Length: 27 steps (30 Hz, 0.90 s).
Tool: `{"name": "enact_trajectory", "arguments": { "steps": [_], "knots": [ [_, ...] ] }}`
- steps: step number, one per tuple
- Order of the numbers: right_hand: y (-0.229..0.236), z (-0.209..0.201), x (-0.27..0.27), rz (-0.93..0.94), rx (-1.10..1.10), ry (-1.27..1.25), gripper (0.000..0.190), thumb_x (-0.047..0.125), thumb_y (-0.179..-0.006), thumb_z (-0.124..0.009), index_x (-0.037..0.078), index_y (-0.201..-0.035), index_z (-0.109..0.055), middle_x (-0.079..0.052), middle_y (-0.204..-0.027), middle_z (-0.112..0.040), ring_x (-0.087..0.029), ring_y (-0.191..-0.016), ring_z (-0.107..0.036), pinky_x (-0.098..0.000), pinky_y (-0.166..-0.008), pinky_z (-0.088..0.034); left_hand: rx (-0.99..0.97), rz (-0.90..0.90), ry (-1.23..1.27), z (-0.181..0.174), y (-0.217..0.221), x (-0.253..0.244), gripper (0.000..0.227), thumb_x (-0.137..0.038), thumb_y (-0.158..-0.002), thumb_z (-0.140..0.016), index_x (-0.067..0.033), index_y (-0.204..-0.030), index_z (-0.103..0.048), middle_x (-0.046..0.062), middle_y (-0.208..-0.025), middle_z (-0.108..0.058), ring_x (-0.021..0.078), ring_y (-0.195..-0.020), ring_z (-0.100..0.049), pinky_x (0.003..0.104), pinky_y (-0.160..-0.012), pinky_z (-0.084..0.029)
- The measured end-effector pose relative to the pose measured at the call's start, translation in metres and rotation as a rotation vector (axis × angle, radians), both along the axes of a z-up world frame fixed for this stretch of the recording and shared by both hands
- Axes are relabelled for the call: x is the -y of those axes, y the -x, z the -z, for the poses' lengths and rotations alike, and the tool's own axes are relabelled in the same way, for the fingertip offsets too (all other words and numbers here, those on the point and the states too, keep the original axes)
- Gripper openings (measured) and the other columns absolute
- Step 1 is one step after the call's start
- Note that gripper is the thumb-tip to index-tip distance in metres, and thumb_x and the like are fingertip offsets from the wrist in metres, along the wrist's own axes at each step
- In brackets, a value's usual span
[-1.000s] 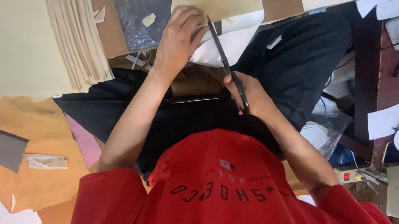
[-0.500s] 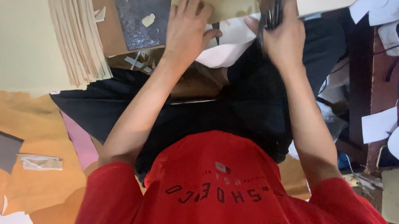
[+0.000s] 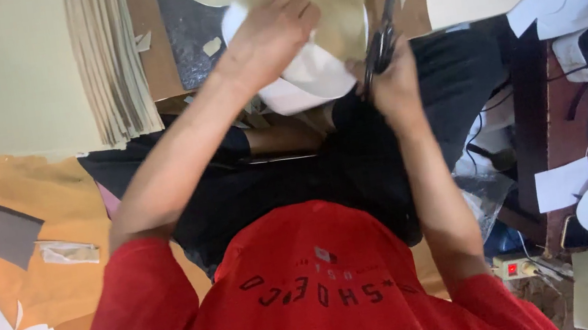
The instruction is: Trimming the edges of leather shoe components using a pair of scissors at a workshop station.
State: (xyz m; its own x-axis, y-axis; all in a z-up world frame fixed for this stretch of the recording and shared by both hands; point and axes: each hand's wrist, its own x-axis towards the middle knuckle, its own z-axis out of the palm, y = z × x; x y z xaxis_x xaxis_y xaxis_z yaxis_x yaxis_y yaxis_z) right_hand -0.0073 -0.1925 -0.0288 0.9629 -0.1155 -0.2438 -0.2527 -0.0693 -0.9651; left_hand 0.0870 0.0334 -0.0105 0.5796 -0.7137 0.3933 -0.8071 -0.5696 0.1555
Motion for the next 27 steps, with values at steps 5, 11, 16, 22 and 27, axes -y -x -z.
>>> {"name": "enact_trajectory", "arguments": {
  "steps": [5, 11, 16, 22, 27],
  "knots": [
    [0.038, 0.004, -0.048, 0.101, -0.011, 0.091, 0.043, 0.011, -0.088, -0.083, 0.005, -0.101, -0.043, -0.004, -0.073, -0.056, -0.015, -0.052, -0.053, -0.0271, -0.049, -0.046, 0.224, 0.108, -0.126, -0.041, -0.014, 0.007, 0.009, -0.019, -0.09, -0.065, -0.0158, -0.098, -0.07, 0.001, -0.109, -0.06, 0.0191, -0.106, -0.053, 0.031, -0.099, -0.04],
    [0.022, -0.01, -0.046, 0.18, 0.12, 0.61, 0.058, 0.02, -0.079, -0.093, 0.003, -0.112, -0.049, -0.009, -0.081, -0.067, -0.029, -0.064, -0.066, -0.0405, -0.061, -0.052, 0.178, 0.09, -0.121, 0.033, -0.021, 0.001, 0.012, -0.016, -0.091, -0.063, -0.0129, -0.101, -0.068, 0.004, -0.106, -0.062, 0.0208, -0.102, -0.057, 0.037, -0.1, -0.039],
    [-0.028, 0.004, -0.04, 0.132, 0.33, 0.643, 0.056, 0.013, -0.084, -0.092, 0.003, -0.11, -0.043, -0.01, -0.083, -0.069, -0.028, -0.066, -0.067, -0.0424, -0.063, -0.051, 0.071, -0.199, 0.153, 0.032, -0.001, 0.004, 0.021, -0.005, -0.083, -0.078, -0.0078, -0.095, -0.061, 0.008, -0.113, -0.056, 0.0278, -0.111, -0.055, 0.05, -0.108, -0.033],
    [-0.064, 0.02, -0.053, -0.085, 0.345, 0.715, 0.051, 0.014, -0.087, -0.081, 0.001, -0.12, -0.043, -0.015, -0.093, -0.076, -0.035, -0.076, -0.074, -0.0448, -0.068, -0.055, -0.148, -0.363, 0.093, 0.044, 0.025, 0.005, 0.019, 0.002, -0.088, -0.065, 0.0017, -0.104, -0.074, 0.011, -0.115, -0.073, 0.0278, -0.137, -0.052, 0.053, -0.122, -0.019],
    [-0.064, 0.027, -0.048, -0.096, 0.423, 0.729, 0.055, 0.01, -0.089, -0.081, -0.001, -0.122, -0.039, -0.017, -0.093, -0.074, -0.037, -0.074, -0.074, -0.0441, -0.067, -0.056, -0.21, -0.276, 0.117, 0.048, 0.036, 0.001, 0.031, -0.007, -0.096, -0.067, 0.0071, -0.124, -0.064, 0.018, -0.138, -0.062, 0.0298, -0.144, -0.042, 0.061, -0.125, -0.008]
  ]
}}
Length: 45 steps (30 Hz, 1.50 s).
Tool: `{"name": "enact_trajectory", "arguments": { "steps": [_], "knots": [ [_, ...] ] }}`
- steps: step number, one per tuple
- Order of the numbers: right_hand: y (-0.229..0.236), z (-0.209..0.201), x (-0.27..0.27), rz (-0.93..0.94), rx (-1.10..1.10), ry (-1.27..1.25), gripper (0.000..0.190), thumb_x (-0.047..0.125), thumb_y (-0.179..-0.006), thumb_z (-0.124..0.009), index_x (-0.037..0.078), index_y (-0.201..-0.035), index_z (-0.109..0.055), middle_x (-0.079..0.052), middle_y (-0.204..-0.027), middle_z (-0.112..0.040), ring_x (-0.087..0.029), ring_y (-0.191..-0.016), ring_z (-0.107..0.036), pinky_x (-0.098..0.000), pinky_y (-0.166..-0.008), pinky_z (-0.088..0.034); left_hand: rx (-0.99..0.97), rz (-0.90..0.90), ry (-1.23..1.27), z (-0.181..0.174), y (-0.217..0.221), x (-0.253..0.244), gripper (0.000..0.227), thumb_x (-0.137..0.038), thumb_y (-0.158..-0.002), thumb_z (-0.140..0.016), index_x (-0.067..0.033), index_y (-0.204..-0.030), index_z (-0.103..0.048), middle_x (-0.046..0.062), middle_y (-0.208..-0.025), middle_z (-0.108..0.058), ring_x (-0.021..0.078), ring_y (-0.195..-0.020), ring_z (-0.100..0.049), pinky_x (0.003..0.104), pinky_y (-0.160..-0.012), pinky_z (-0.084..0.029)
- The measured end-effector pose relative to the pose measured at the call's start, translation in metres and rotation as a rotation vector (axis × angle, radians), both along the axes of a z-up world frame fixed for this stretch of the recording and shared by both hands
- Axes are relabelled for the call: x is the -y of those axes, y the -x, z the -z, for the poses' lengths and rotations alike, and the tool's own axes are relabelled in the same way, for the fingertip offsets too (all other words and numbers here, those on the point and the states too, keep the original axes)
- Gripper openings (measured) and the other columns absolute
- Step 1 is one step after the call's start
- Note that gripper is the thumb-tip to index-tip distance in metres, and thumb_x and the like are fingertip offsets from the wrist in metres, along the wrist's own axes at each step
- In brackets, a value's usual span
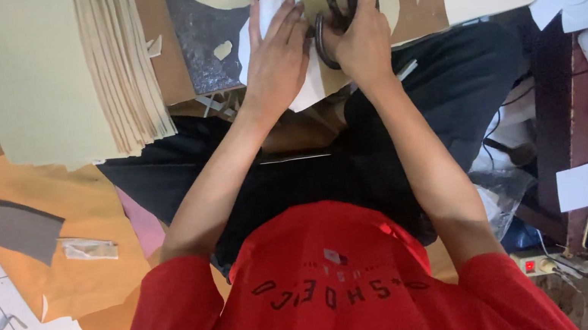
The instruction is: Trimming the edges of leather shoe components using a pair of scissors at a workshop station.
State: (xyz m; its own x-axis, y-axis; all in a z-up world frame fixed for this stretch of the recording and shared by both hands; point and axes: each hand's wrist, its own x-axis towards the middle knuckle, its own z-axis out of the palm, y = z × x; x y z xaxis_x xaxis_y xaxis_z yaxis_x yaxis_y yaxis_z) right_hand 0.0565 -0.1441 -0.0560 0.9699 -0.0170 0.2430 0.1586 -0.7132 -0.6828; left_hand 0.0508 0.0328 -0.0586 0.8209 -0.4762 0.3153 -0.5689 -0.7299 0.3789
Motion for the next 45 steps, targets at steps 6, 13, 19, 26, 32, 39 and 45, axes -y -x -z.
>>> {"name": "enact_trajectory", "arguments": {
  "steps": [6, 13, 19, 26, 32, 39, 45],
  "knots": [
    [0.0, -0.009, -0.006, -0.038, -0.005, 0.155, 0.06, 0.017, -0.085, -0.087, 0.0, -0.125, -0.046, -0.009, -0.093, -0.075, -0.029, -0.08, -0.074, -0.0388, -0.07, -0.056, -0.04, -0.024, 0.197, 0.005, 0.002, 0.004, 0.035, 0.002, -0.091, -0.069, 0.0097, -0.124, -0.06, 0.021, -0.136, -0.064, 0.0324, -0.138, -0.051, 0.06, -0.126, -0.01],
    [0.004, 0.013, 0.002, 0.114, -0.025, -0.051, 0.043, 0.009, -0.09, -0.076, 0.003, -0.12, -0.046, -0.018, -0.096, -0.075, -0.037, -0.077, -0.075, -0.0442, -0.069, -0.058, -0.003, -0.099, 0.108, 0.004, 0.002, 0.002, 0.032, -0.006, -0.098, -0.071, 0.0023, -0.128, -0.067, 0.01, -0.131, -0.063, 0.0272, -0.134, -0.053, 0.053, -0.126, -0.015],
    [0.004, -0.004, 0.003, 0.025, -0.017, -0.153, 0.039, 0.001, -0.092, -0.073, 0.003, -0.116, -0.042, -0.016, -0.1, -0.064, -0.031, -0.083, -0.069, -0.0402, -0.077, -0.056, -0.077, -0.064, 0.311, 0.015, -0.004, 0.002, 0.028, -0.004, -0.096, -0.072, 0.0021, -0.123, -0.066, 0.01, -0.131, -0.068, 0.0257, -0.136, -0.054, 0.053, -0.128, -0.01],
    [-0.002, -0.002, -0.013, 0.036, -0.019, 0.083, 0.05, 0.014, -0.084, -0.084, 0.004, -0.114, -0.045, -0.012, -0.091, -0.072, -0.035, -0.075, -0.072, -0.0436, -0.068, -0.055, -0.07, -0.048, 0.314, 0.012, -0.003, -0.001, 0.032, 0.006, -0.09, -0.068, 0.0058, -0.123, -0.07, 0.011, -0.133, -0.067, 0.0265, -0.134, -0.056, 0.051, -0.128, -0.014],
    [-0.002, 0.004, -0.004, 0.029, 0.002, -0.096, 0.036, 0.005, -0.092, -0.076, 0.002, -0.111, -0.046, -0.012, -0.087, -0.068, -0.029, -0.072, -0.071, -0.0395, -0.068, -0.057, 0.03, -0.078, 0.137, 0.016, -0.001, 0.001, 0.03, -0.003, -0.1, -0.069, 0.0082, -0.127, -0.07, 0.011, -0.136, -0.062, 0.0261, -0.135, -0.053, 0.051, -0.127, -0.016],
    [0.006, 0.016, -0.003, 0.117, 0.012, -0.137, 0.033, 0.001, -0.096, -0.065, 0.003, -0.116, -0.039, -0.015, -0.093, -0.063, -0.031, -0.077, -0.067, -0.0423, -0.075, -0.055, 0.064, -0.093, 0.109, 0.027, 0.0, 0.002, 0.028, -0.006, -0.102, -0.067, 0.0072, -0.126, -0.071, 0.01, -0.138, -0.062, 0.0243, -0.136, -0.051, 0.051, -0.128, -0.013],
    [0.009, 0.0, 0.001, 0.019, -0.045, -0.183, 0.029, 0.001, -0.096, -0.071, 0.003, -0.108, -0.044, -0.01, -0.087, -0.062, -0.02, -0.072, -0.064, -0.0344, -0.068, -0.055, 0.023, -0.072, 0.23, 0.016, 0.002, -0.001, 0.031, -0.002, -0.099, -0.071, 0.0006, -0.129, -0.065, 0.011, -0.134, -0.067, 0.0261, -0.135, -0.054, 0.053, -0.127, -0.013]
  ]
}}
